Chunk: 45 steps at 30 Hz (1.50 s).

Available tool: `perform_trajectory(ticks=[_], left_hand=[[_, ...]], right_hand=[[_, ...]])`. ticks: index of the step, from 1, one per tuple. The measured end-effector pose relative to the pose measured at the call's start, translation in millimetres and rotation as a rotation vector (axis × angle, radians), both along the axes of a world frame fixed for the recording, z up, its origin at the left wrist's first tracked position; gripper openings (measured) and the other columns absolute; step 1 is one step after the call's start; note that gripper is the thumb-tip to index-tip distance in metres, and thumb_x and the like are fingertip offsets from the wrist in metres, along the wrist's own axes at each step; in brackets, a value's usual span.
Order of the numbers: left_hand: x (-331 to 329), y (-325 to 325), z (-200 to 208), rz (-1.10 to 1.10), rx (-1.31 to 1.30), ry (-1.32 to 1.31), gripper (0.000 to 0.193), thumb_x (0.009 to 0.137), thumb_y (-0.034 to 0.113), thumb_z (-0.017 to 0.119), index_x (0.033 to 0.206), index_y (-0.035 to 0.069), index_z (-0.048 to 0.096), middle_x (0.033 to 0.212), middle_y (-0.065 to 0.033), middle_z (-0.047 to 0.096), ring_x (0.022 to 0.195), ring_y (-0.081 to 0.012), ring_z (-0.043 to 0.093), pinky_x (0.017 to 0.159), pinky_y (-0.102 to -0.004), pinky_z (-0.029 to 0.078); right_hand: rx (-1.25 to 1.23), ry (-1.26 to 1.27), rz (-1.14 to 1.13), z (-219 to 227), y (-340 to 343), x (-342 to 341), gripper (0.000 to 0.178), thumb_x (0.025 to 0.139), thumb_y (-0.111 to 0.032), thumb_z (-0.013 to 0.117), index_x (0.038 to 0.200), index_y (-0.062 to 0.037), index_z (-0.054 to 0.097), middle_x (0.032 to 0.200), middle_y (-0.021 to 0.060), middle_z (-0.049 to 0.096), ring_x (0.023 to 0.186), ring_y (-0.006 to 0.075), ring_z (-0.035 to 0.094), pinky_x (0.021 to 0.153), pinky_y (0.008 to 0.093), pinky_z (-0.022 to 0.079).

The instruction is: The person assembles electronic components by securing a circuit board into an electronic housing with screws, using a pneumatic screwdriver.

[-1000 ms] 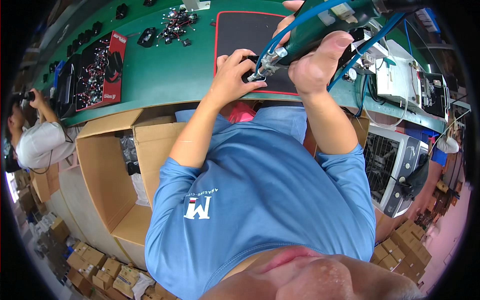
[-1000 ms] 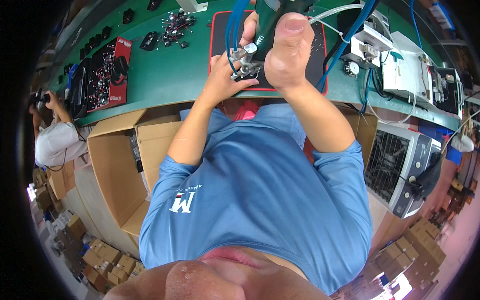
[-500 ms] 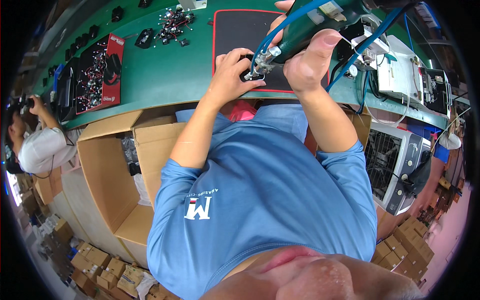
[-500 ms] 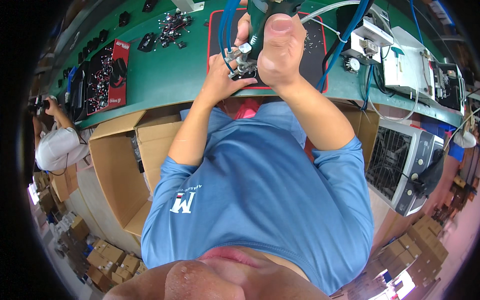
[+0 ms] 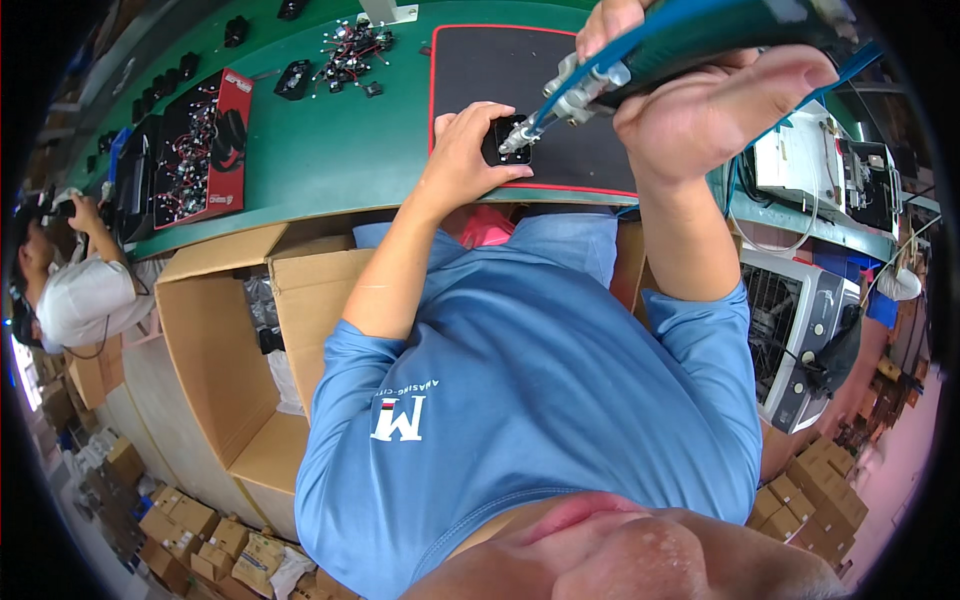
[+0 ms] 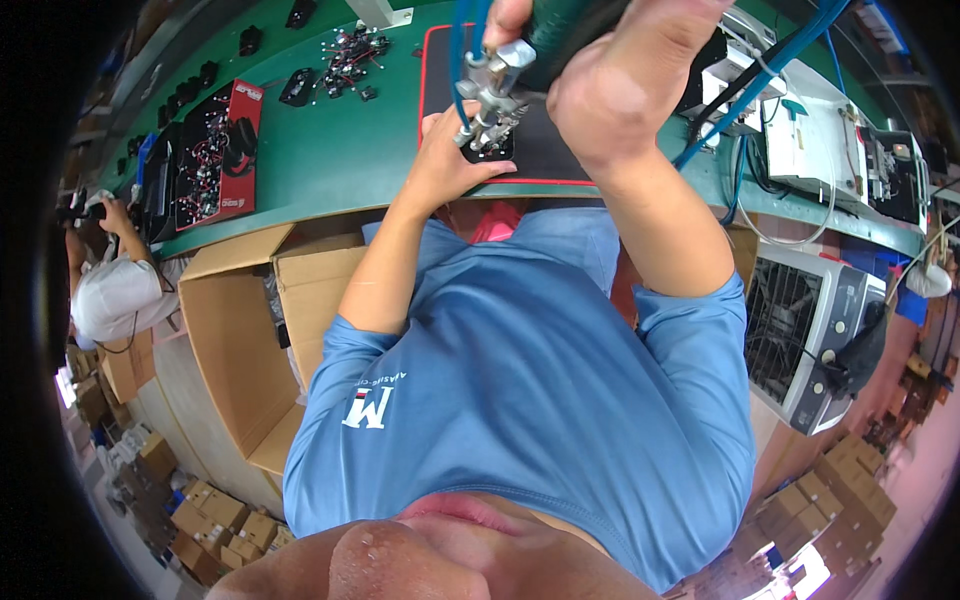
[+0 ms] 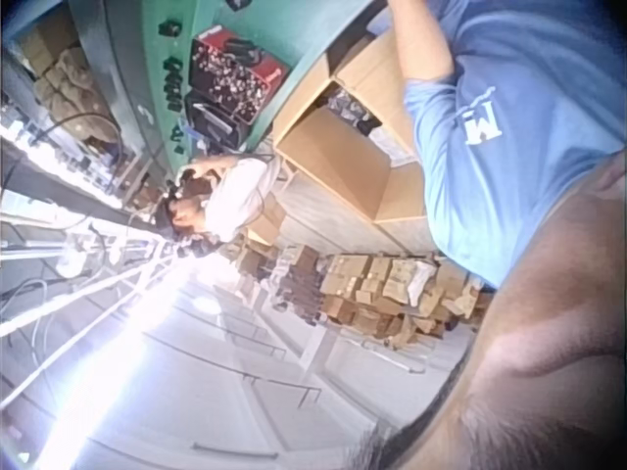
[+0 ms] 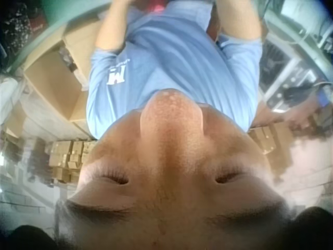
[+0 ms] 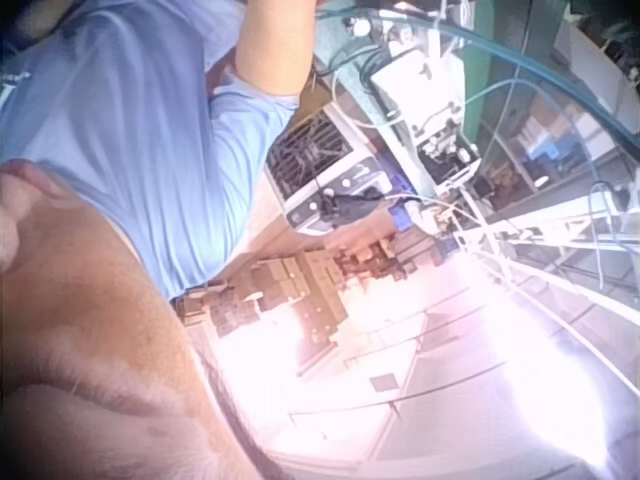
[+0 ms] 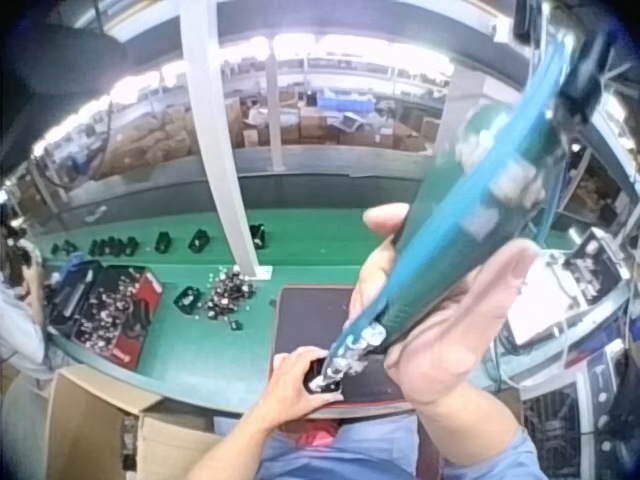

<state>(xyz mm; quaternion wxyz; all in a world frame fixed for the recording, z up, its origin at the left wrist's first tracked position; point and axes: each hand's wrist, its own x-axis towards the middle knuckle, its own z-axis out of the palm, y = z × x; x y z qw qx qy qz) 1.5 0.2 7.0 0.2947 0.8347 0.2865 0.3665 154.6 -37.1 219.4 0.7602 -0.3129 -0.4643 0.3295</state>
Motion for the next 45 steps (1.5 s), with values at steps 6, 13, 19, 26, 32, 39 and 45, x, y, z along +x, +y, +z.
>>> perform_trajectory(ticks=[6,13,19,26,32,39,45], left_hand=[[2.0,2.3,-5.8,-0.028,0.004,0.0,0.078,0.06,0.034,0.098,0.125,0.01,0.061,0.121,-0.0069,0.065,0.111,-0.0271,0.062,0.094,-0.0396,0.037],[0.0,1.9,-9.8,-0.038,0.018,0.01,0.077,0.06,0.038,0.097,0.122,0.008,0.062,0.12,-0.0091,0.064,0.11,-0.0288,0.061,0.092,-0.0404,0.038],[-0.3,1.1,-4.1,-0.026,0.026,0.023,0.077,0.061,0.037,0.097,0.124,0.008,0.062,0.121,-0.0094,0.065,0.112,-0.0291,0.062,0.092,-0.0411,0.038],[-1.5,-1.2,-1.9,0.0,0.05,0.027,0.079,0.061,0.038,0.097,0.125,0.009,0.062,0.121,-0.009,0.066,0.114,-0.0293,0.062,0.093,-0.041,0.038],[-0.7,6.3,-5.7,-0.035,0.026,0.092,0.083,0.061,0.039,0.097,0.128,0.007,0.06,0.124,-0.0102,0.064,0.117,-0.0292,0.06,0.093,-0.041,0.038],[6.6,23.2,9.9,-0.046,-0.138,0.15,0.09,0.07,0.031,0.092,0.148,0.012,0.05,0.139,-0.0136,0.055,0.13,-0.0358,0.051,0.108,-0.048,0.037],[60.8,144.7,32.6,0.102,0.015,0.435,0.079,0.072,0.033,0.087,0.141,0.011,0.055,0.142,-0.0135,0.054,0.135,-0.0364,0.048,0.11,-0.0529,0.037]], right_hand=[[-0.089,-0.119,-0.009,-62.7,9.1,1.1,0.103,0.09,-0.09,0.027,0.123,0.0028,0.058,0.07,0.0044,0.062,0.055,0.0126,0.057,0.054,0.0249,0.048],[-0.046,0.008,0.036,-94.4,16.9,-2.3,0.093,0.095,-0.081,0.042,0.126,0.0056,0.054,0.075,0.0062,0.064,0.058,0.013,0.06,0.056,0.0255,0.05],[-0.097,0.062,0.027,-90.7,14.1,-6.6,0.095,0.093,-0.082,0.043,0.126,0.0062,0.054,0.074,0.0059,0.063,0.057,0.0123,0.059,0.055,0.0247,0.048],[-0.044,0.015,0.009,-110.6,18.4,-8.7,0.093,0.092,-0.082,0.047,0.123,0.005,0.055,0.076,0.0051,0.063,0.058,0.012,0.058,0.055,0.0243,0.048],[-0.074,0.038,0.114,-85.1,25.3,-2.3,0.089,0.094,-0.08,0.046,0.12,0.0044,0.058,0.075,0.0054,0.062,0.058,0.0129,0.058,0.054,0.0248,0.047],[0.255,-0.028,-0.251,19.7,21.4,39.6,0.072,0.109,-0.061,0.031,0.12,0.0028,0.062,0.084,0.0073,0.065,0.062,0.0124,0.058,0.053,0.0254,0.048],[-0.059,-0.281,-0.187,-26.4,-17.2,64.4,0.053,0.111,-0.037,0.047,0.144,0.0035,0.041,0.122,0.0143,0.06,0.102,0.0215,0.065,0.09,0.0358,0.054]])
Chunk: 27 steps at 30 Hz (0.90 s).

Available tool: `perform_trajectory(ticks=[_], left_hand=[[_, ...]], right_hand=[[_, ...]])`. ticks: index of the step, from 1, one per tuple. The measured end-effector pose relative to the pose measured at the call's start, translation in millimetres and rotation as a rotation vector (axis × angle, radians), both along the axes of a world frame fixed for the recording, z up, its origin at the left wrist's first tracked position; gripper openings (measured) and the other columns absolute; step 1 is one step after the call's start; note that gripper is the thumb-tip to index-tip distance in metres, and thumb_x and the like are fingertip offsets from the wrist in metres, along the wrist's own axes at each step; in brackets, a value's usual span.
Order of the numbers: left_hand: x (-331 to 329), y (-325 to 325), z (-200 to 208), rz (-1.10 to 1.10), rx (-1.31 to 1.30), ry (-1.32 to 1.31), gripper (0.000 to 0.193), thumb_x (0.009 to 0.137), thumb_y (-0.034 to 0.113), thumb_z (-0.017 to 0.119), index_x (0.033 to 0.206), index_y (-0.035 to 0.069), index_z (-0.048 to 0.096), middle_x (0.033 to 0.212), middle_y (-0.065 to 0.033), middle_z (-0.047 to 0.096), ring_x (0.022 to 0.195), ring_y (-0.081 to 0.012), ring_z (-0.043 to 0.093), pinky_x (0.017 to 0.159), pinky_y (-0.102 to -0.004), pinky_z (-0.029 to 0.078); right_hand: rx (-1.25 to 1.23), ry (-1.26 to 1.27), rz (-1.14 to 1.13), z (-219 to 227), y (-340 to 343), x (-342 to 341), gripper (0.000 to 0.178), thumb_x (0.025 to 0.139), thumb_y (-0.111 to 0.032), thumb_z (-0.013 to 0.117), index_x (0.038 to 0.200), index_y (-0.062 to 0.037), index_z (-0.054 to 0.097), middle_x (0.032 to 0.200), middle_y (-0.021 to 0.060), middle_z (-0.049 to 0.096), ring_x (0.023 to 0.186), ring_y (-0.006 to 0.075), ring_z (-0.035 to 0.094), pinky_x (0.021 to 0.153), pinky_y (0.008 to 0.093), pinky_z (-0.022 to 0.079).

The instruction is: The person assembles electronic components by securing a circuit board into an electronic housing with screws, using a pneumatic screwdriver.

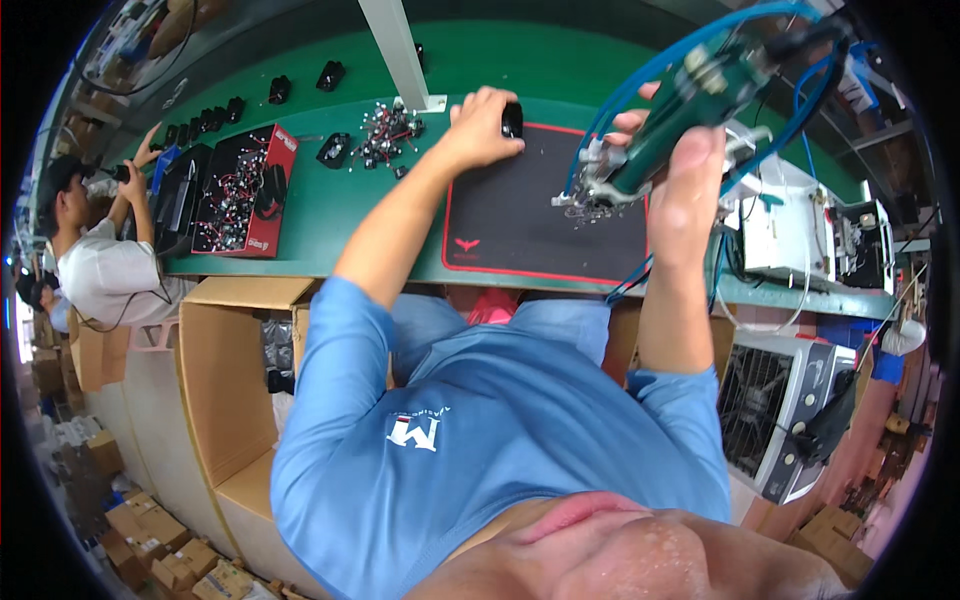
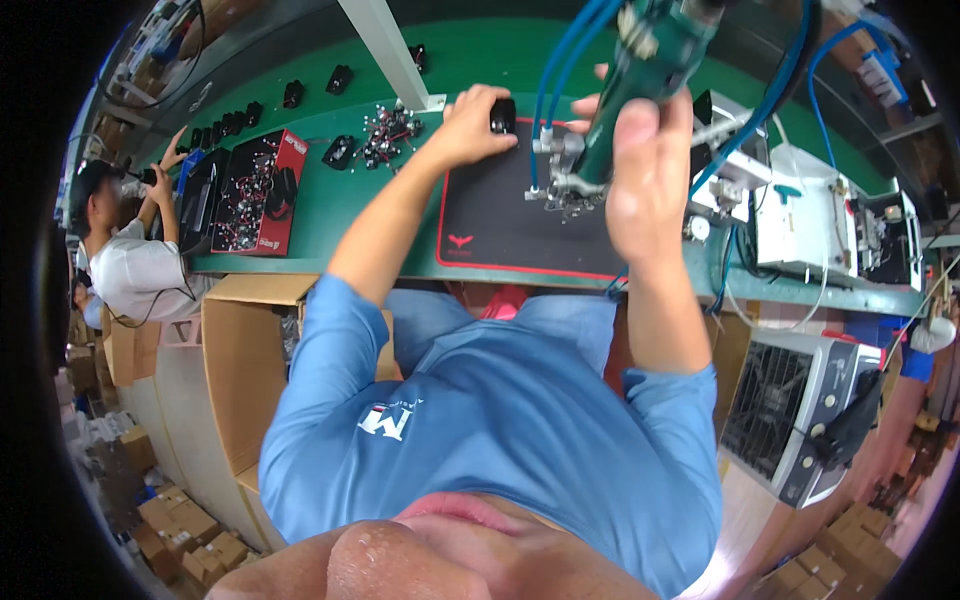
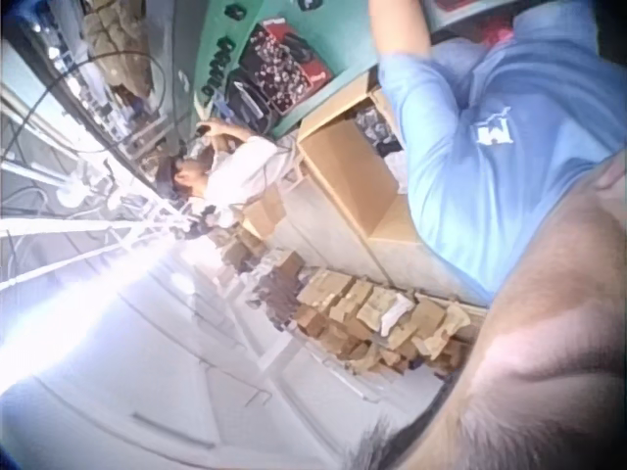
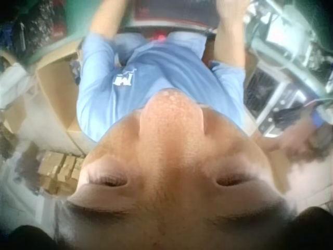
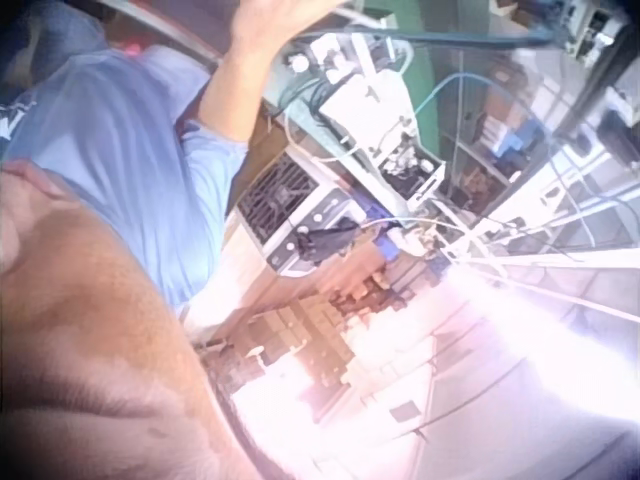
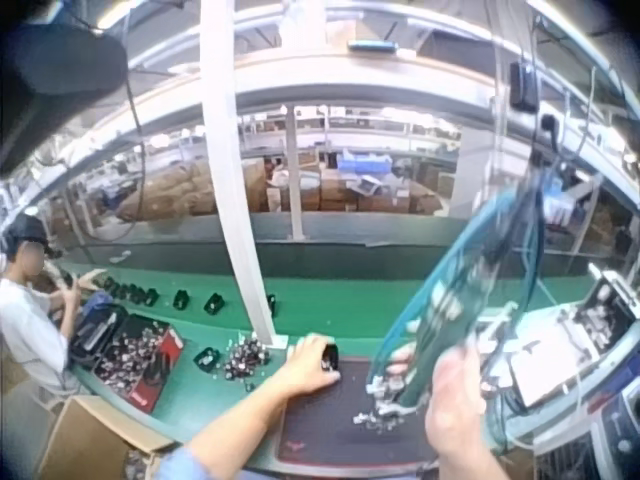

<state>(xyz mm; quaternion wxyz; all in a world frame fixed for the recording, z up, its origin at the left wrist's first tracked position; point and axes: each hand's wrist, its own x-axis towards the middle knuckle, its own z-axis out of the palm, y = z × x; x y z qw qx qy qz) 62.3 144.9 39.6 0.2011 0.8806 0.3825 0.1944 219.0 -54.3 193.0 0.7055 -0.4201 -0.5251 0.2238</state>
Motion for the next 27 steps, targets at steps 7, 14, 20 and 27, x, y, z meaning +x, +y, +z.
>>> perform_trajectory(ticks=[7,14,20,27], left_hand=[[41.5,133.0,-10.6,0.26,0.025,0.029,0.081,0.076,0.018,0.088,0.146,0.012,0.048,0.15,-0.0124,0.047,0.142,-0.032,0.045,0.112,-0.0548,0.039],[-2.5,104.3,-2.5,0.018,0.149,-0.072,0.09,0.085,0.013,0.081,0.161,0.016,0.033,0.168,-0.0172,0.026,0.153,-0.0393,0.031,0.121,-0.049,0.033],[-153.9,-41.1,112.4,-0.217,-0.06,-0.346,0.042,0.093,0.014,0.074,0.133,0.007,0.066,0.113,-0.0075,0.066,0.098,-0.0187,0.064,0.086,-0.0329,0.053],[-376.3,-217.7,69.7,0.486,-0.553,-0.624,0.035,0.097,0.01,0.071,0.131,0.005,0.066,0.102,0.0027,0.062,0.094,-0.0042,0.057,0.083,-0.0229,0.047]], right_hand=[[0.001,-0.79,-0.269,-70.0,-79.7,12.0,0.048,0.082,-0.002,0.078,0.126,0.0004,0.06,0.129,0.0202,0.056,0.108,0.0303,0.061,0.086,0.0376,0.056],[-0.416,-0.64,0.116,-132.3,-69.0,-4.1,0.037,0.086,-0.002,0.077,0.122,-0.0026,0.065,0.118,0.0137,0.065,0.089,0.0242,0.068,0.079,0.0338,0.058],[-0.364,-0.663,0.352,-141.3,15.8,-52.3,0.025,0.089,-0.009,0.075,0.112,-0.0024,0.069,0.106,0.0133,0.07,0.095,0.0306,0.068,0.083,0.0394,0.056],[-0.248,-0.872,0.203,-176.0,129.0,-136.6,0.034,0.087,-0.026,0.078,0.111,-0.0027,0.071,0.109,0.0179,0.071,0.101,0.0391,0.069,0.089,0.0473,0.055]])
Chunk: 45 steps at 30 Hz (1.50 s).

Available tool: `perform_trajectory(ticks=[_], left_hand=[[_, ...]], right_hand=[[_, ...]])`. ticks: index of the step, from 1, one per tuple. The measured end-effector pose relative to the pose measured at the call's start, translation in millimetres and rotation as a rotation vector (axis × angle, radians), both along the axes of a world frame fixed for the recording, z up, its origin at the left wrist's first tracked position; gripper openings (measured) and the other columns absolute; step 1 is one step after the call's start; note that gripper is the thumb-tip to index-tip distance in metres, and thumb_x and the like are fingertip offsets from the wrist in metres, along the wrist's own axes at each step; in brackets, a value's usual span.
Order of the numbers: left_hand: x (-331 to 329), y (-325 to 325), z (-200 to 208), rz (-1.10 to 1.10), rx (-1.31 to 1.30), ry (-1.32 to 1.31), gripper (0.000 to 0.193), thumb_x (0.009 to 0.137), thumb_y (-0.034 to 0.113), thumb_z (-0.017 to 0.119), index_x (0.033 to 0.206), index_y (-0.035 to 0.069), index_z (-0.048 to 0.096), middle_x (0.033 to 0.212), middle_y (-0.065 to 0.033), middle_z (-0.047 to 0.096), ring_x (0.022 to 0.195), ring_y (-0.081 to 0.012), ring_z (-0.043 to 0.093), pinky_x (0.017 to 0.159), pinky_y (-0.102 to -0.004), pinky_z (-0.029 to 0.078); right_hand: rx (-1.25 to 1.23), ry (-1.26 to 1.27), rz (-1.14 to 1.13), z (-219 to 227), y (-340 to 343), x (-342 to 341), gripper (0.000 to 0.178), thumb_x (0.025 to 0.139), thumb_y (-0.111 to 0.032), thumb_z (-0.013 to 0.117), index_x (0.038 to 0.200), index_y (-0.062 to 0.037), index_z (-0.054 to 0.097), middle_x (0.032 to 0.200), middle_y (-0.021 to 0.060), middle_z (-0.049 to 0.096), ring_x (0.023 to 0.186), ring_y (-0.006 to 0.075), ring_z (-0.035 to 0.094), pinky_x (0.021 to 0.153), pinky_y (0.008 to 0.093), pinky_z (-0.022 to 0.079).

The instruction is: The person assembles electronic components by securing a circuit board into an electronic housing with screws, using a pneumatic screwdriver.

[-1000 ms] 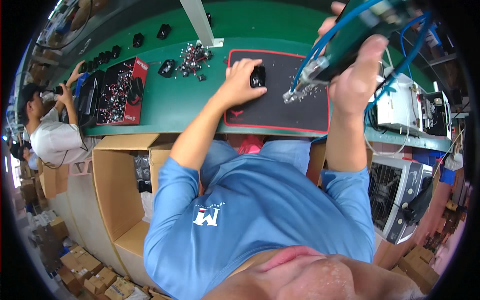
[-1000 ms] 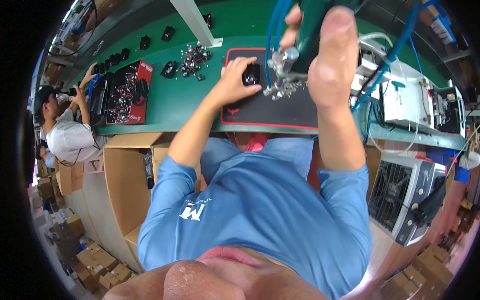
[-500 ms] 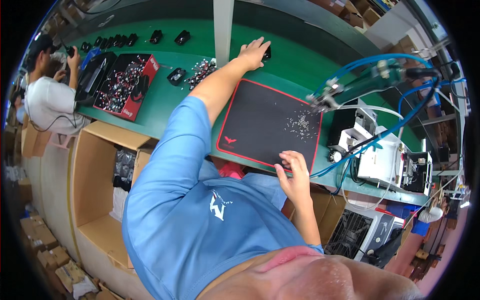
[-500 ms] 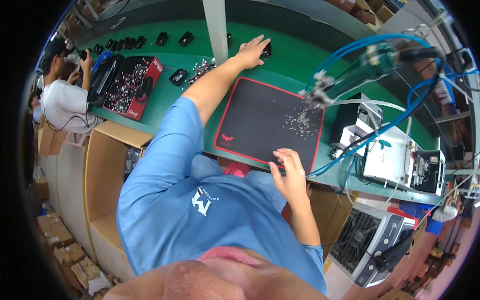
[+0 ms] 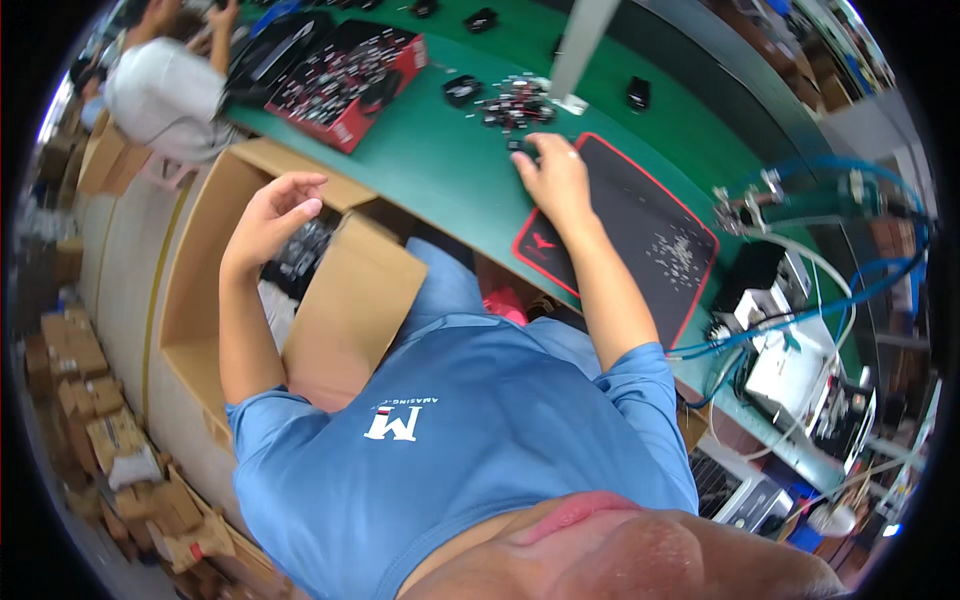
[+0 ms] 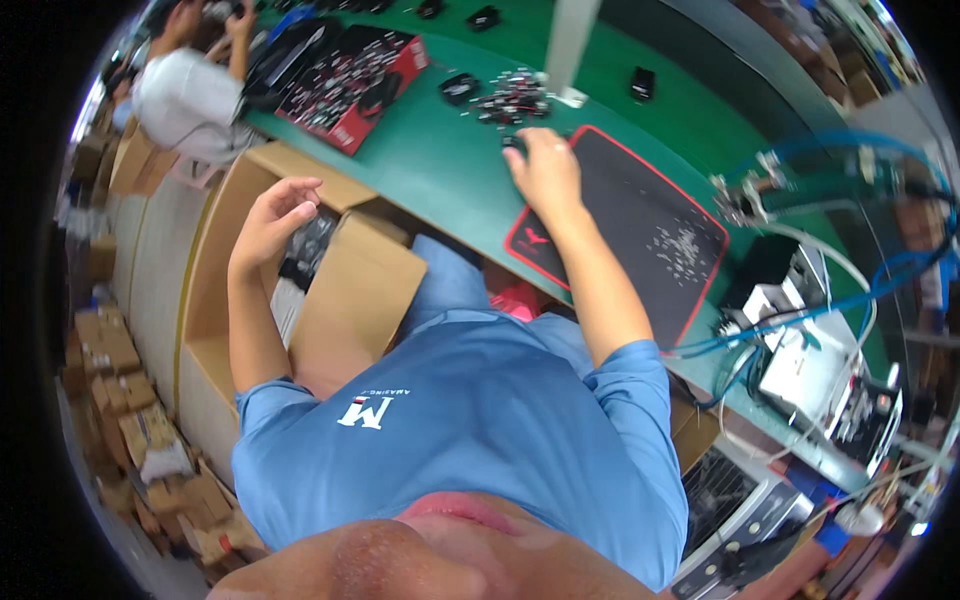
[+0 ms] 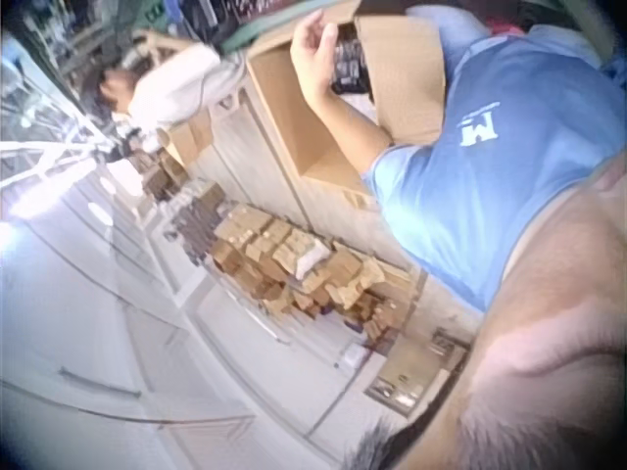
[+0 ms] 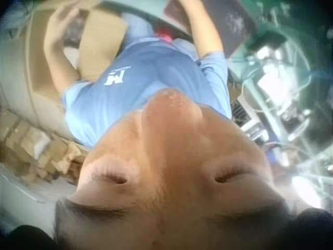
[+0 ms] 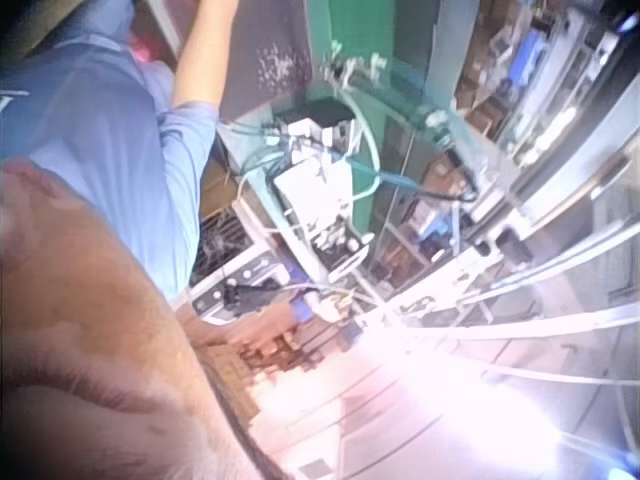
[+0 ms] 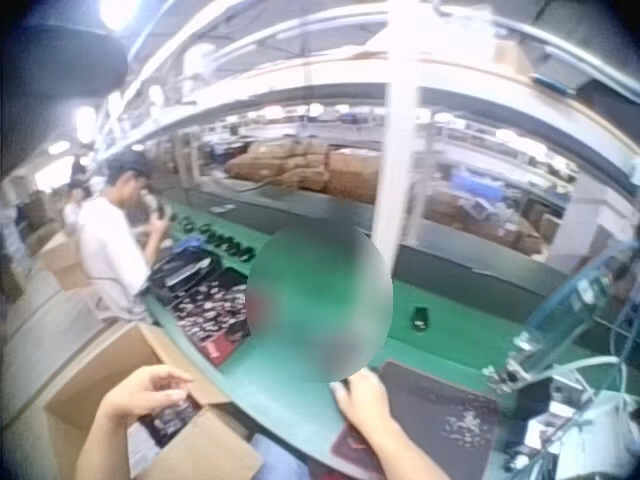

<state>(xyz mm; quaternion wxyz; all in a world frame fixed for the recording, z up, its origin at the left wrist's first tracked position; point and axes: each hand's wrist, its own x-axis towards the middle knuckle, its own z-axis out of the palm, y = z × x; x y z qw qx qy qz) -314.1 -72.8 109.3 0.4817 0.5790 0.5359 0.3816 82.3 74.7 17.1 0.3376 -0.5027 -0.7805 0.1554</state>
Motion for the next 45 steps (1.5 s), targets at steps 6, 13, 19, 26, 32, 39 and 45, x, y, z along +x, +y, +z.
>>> perform_trajectory(ticks=[6,13,19,26,32,39,45], left_hand=[[-141.3,-100.8,-131.3,0.02,-0.345,1.183,0.036,0.084,0.023,0.079,0.114,0.005,0.071,0.111,-0.0193,0.072,0.108,-0.0394,0.068,0.09,-0.0466,0.054],[-172.0,-127.5,-236.3,0.063,-0.537,1.098,0.036,0.085,0.021,0.077,0.116,0.006,0.069,0.119,-0.0186,0.069,0.114,-0.0396,0.065,0.098,-0.0475,0.053],[-123.6,-87.0,-249.6,0.312,-0.483,0.948,0.077,0.077,0.035,0.087,0.144,0.016,0.054,0.144,-0.0141,0.052,0.135,-0.0364,0.051,0.109,-0.0543,0.044],[-80.8,-78.3,-236.4,0.435,-0.736,1.031,0.09,0.077,0.038,0.088,0.149,0.012,0.041,0.151,-0.0186,0.041,0.136,-0.0414,0.049,0.108,-0.0593,0.037],[-76.6,-88.2,-260.3,0.534,-0.719,1.05,0.088,0.081,0.041,0.083,0.147,0.005,0.037,0.141,-0.0214,0.054,0.133,-0.0408,0.051,0.107,-0.0589,0.037],[-80.8,-92.2,-232.2,0.478,-0.736,0.915,0.106,0.076,0.046,0.088,0.156,0.005,0.031,0.145,-0.024,0.055,0.135,-0.0404,0.053,0.112,-0.063,0.035],[-67.0,-82.9,-80.6,0.632,-0.353,-0.213,0.069,0.086,0.019,0.086,0.138,-0.001,0.046,0.114,-0.0116,0.063,0.098,-0.0199,0.067,0.073,-0.034,0.063]], right_hand=[[0.033,-0.237,-0.143,-11.7,20.0,-21.1,0.035,0.087,-0.036,0.079,0.103,-0.0044,0.074,0.104,0.018,0.071,0.098,0.0387,0.069,0.084,0.0475,0.056],[-0.139,-0.127,-0.142,13.9,-14.6,11.8,0.022,0.087,-0.018,0.079,0.099,-0.0014,0.074,0.088,0.0111,0.073,0.078,0.0218,0.07,0.077,0.0344,0.056],[-0.269,0.151,-0.098,15.7,-86.3,55.5,0.017,0.092,-0.003,0.074,0.109,-0.0004,0.072,0.106,0.0062,0.07,0.09,0.0125,0.066,0.08,0.0262,0.054],[-0.275,0.272,-0.141,12.9,-154.4,96.2,0.019,0.091,0.007,0.071,0.109,0.0006,0.071,0.122,0.0102,0.064,0.111,0.0184,0.064,0.093,0.0299,0.053],[-0.29,0.334,-0.181,9.0,-164.2,93.4,0.018,0.09,0.006,0.072,0.108,0.0012,0.071,0.119,0.0091,0.064,0.106,0.0169,0.064,0.089,0.0288,0.054],[-0.202,0.239,-0.166,19.8,-152.5,85.0,0.021,0.087,0.007,0.072,0.107,0.0004,0.069,0.115,0.0105,0.065,0.1,0.0175,0.066,0.079,0.0286,0.058],[-0.169,0.139,-0.276,4.7,-169.1,95.0,0.024,0.084,0.004,0.074,0.107,0.0001,0.07,0.111,0.0138,0.07,0.1,0.0253,0.068,0.08,0.0347,0.057]])
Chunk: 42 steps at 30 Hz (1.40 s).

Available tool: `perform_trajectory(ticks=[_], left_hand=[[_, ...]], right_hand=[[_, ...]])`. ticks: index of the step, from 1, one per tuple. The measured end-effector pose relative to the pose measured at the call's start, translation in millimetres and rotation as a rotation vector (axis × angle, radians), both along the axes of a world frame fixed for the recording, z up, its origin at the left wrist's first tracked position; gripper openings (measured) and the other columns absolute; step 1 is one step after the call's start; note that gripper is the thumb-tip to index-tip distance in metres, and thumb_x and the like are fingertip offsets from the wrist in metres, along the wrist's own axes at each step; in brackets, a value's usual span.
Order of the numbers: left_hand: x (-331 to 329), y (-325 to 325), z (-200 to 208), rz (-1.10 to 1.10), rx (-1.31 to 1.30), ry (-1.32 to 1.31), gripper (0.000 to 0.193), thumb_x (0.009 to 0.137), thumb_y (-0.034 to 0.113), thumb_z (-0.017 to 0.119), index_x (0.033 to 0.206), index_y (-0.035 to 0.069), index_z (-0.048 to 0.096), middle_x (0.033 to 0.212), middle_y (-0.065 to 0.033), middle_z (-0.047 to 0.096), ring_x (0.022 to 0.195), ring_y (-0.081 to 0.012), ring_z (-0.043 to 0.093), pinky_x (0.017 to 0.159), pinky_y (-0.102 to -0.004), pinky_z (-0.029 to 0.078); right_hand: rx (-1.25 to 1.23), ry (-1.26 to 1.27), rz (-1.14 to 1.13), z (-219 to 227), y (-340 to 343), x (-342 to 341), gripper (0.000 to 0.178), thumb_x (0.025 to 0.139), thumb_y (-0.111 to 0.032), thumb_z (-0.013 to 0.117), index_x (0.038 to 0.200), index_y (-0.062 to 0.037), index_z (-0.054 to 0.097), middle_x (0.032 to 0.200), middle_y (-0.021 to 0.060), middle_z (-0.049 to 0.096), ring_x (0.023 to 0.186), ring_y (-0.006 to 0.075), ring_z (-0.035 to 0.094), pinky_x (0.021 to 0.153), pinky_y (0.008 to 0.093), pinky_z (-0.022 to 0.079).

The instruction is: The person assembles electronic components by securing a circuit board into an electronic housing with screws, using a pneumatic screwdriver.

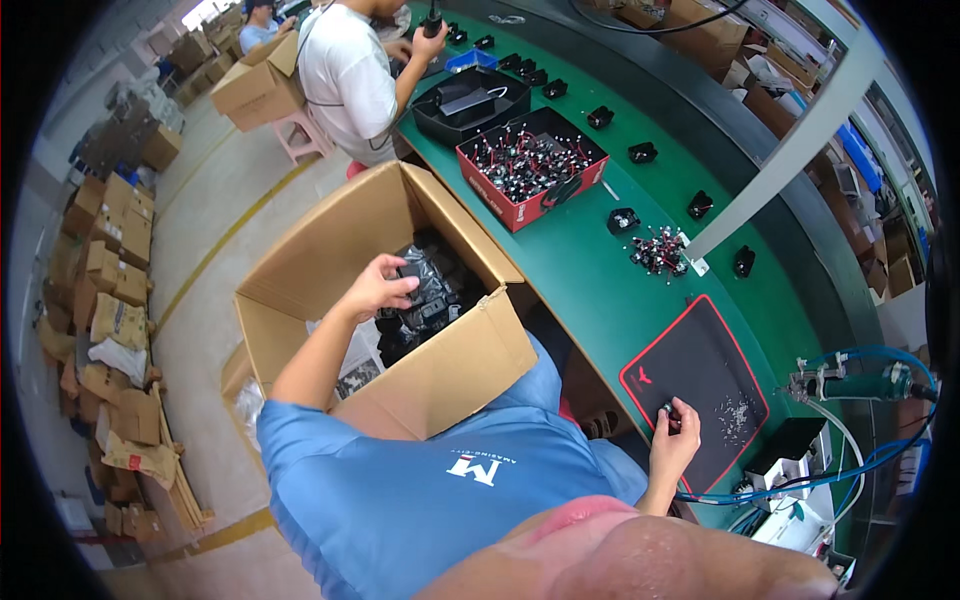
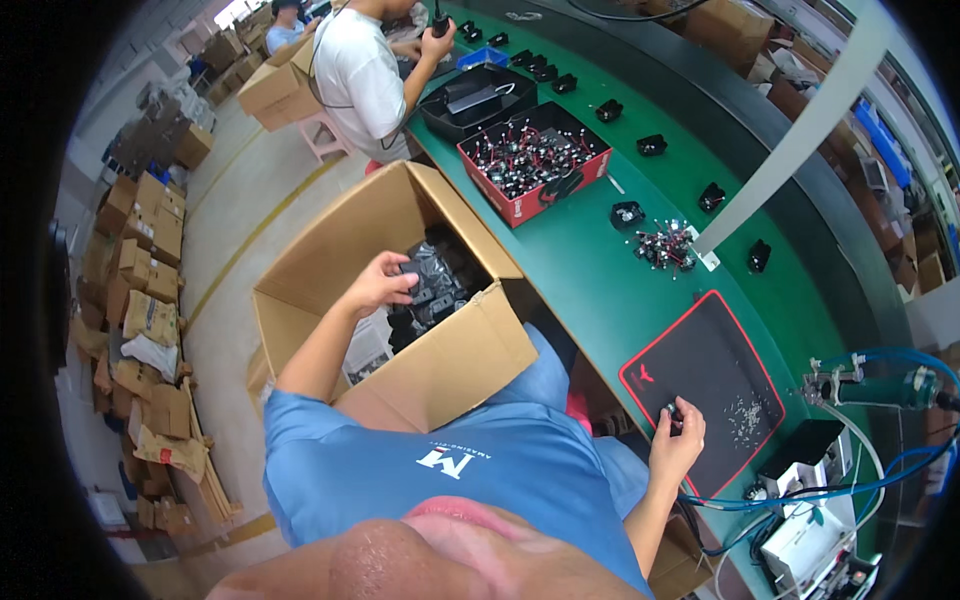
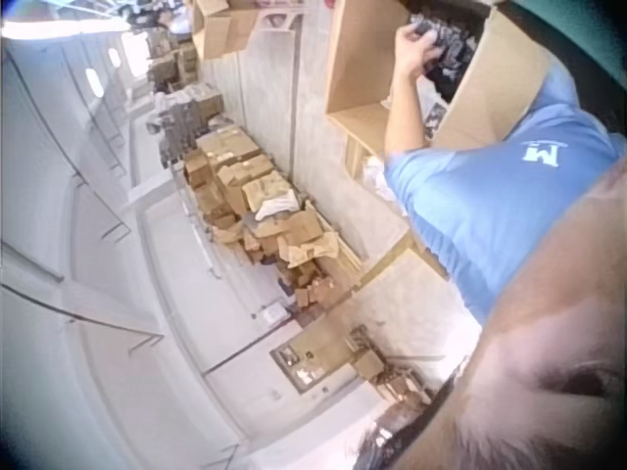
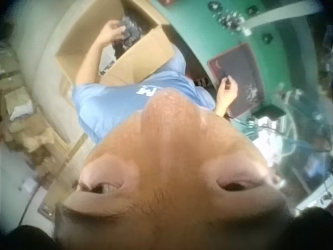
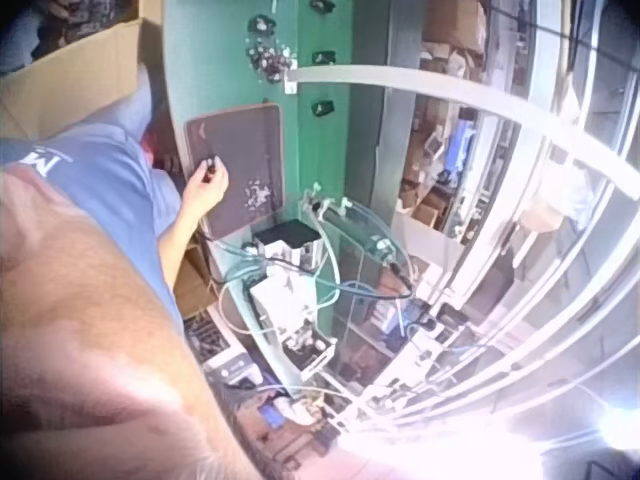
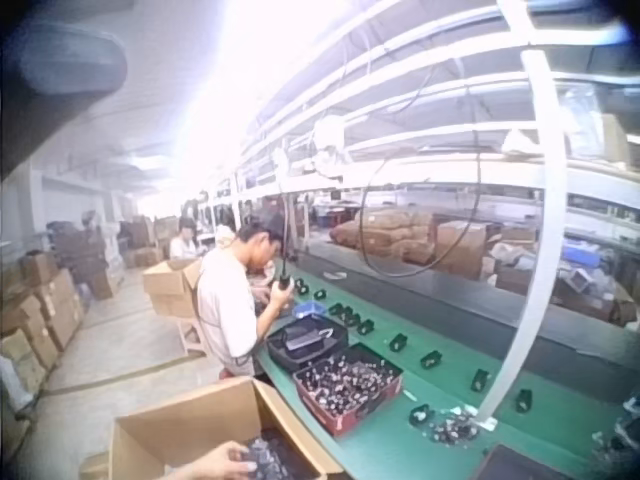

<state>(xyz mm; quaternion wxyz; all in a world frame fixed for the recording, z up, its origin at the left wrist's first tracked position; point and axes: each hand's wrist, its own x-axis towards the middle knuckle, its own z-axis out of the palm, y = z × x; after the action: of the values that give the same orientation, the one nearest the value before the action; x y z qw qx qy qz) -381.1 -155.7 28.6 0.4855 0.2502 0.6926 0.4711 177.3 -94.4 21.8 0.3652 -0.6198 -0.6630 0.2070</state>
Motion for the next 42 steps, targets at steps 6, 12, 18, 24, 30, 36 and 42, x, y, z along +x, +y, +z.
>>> perform_trajectory(ticks=[6,12,18,24,30,36,42], left_hand=[[87.0,19.6,66.5,-0.121,0.524,-0.49,0.037,0.104,0.035,0.059,0.131,0.01,0.056,0.128,-0.0097,0.065,0.074,-0.0126,0.057,0.062,-0.0267,0.048],[201.4,63.0,11.8,-0.349,0.483,-1.217,0.051,0.106,0.045,0.057,0.147,0.016,0.053,0.136,-0.0083,0.058,0.08,-0.0135,0.047,0.067,-0.0251,0.043],[286.6,106.4,-11.2,-0.727,0.435,-0.88,0.092,0.086,0.014,0.084,0.161,0.012,0.031,0.143,-0.0065,0.051,0.108,-0.0198,0.062,0.085,-0.0341,0.053],[341.7,149.5,-10.3,-1.029,0.642,-0.014,0.101,0.073,0.0,0.088,0.159,0.006,0.035,0.145,-0.0137,0.05,0.137,-0.0265,0.051,0.109,-0.0381,0.05],[388.6,158.0,-17.9,-1.11,0.958,0.404,0.089,0.066,0.016,0.093,0.144,0.007,0.052,0.13,-0.0125,0.064,0.124,-0.0342,0.061,0.105,-0.0438,0.046],[387.1,155.8,-30.3,-1.068,1.019,0.523,0.078,0.063,0.021,0.092,0.135,0.014,0.06,0.128,-0.0062,0.066,0.118,-0.0289,0.059,0.103,-0.0441,0.038],[386.1,157.1,-30.4,-1.065,1.004,0.527,0.077,0.066,0.019,0.091,0.135,0.014,0.058,0.133,-0.0026,0.066,0.122,-0.0272,0.059,0.107,-0.0422,0.038]], right_hand=[[0.22,-0.129,0.049,-12.1,1.8,0.6,0.021,0.083,-0.001,0.076,0.104,-0.0009,0.071,0.111,0.0155,0.071,0.101,0.0353,0.066,0.089,0.0435,0.054],[0.163,-0.122,0.041,-8.9,-2.2,-6.1,0.016,0.085,-0.004,0.075,0.1,-0.0003,0.072,0.108,0.0161,0.07,0.102,0.036,0.066,0.089,0.0442,0.053],[0.072,0.042,-0.009,-6.2,-13.0,-1.4,0.012,0.087,-0.004,0.075,0.098,0.0004,0.072,0.109,0.0174,0.072,0.092,0.0318,0.073,0.078,0.0386,0.059],[0.108,0.267,-0.056,42.1,-15.0,-0.4,0.015,0.086,-0.005,0.078,0.099,0.0008,0.072,0.109,0.0144,0.074,0.087,0.0245,0.075,0.072,0.0325,0.061],[0.159,0.226,-0.075,38.7,-5.3,-4.2,0.012,0.086,-0.003,0.076,0.097,0.0016,0.072,0.107,0.0132,0.073,0.087,0.026,0.074,0.072,0.0341,0.061],[0.217,-0.039,-0.088,22.7,-0.8,-4.9,0.013,0.08,-0.01,0.079,0.092,-0.0067,0.076,0.107,0.0066,0.071,0.098,0.0283,0.063,0.086,0.0415,0.054],[0.141,0.023,-0.136,16.5,2.5,-2.6,0.014,0.079,-0.012,0.08,0.092,-0.0095,0.078,0.107,0.0062,0.066,0.101,0.0284,0.063,0.086,0.0412,0.054]])
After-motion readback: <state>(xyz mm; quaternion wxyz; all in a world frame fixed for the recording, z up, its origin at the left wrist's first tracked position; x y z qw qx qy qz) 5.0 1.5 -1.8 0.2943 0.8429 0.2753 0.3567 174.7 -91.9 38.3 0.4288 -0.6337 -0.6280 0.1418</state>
